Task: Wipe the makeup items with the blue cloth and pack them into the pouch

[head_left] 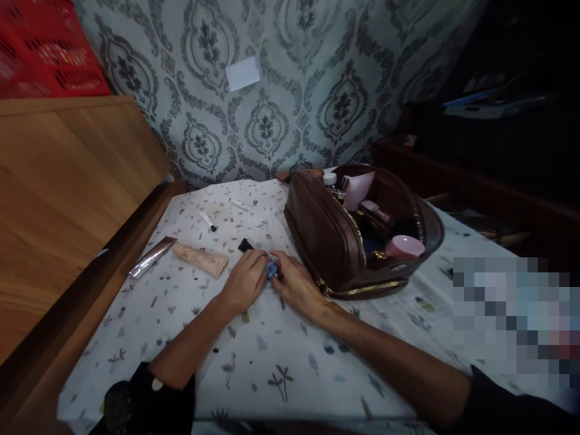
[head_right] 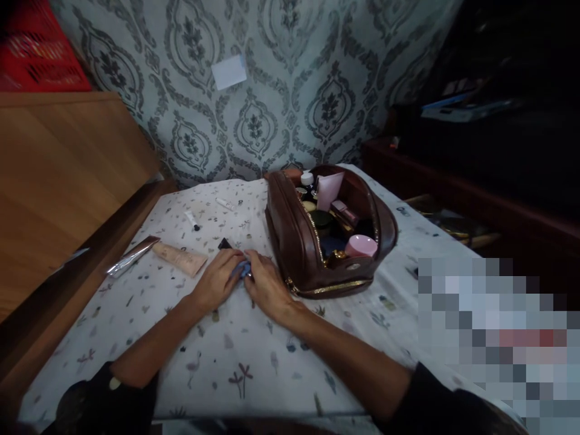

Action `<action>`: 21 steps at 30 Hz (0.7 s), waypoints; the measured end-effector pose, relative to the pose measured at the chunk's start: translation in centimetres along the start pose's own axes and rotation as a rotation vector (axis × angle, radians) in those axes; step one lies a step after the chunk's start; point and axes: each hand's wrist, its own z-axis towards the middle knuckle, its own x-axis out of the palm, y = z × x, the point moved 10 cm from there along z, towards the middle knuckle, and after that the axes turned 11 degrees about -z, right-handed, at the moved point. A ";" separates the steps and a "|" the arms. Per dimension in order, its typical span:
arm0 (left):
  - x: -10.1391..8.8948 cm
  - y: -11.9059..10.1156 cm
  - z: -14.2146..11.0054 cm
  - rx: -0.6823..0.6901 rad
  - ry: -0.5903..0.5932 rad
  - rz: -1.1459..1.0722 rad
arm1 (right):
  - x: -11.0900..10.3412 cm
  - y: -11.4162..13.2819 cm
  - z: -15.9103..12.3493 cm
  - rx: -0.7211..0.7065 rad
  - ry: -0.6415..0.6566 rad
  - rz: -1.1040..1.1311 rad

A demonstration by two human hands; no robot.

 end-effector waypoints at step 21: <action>-3.0 1.6 -1.2 -0.057 -0.084 0.163 | -0.4 0.6 0.5 -0.037 0.052 0.127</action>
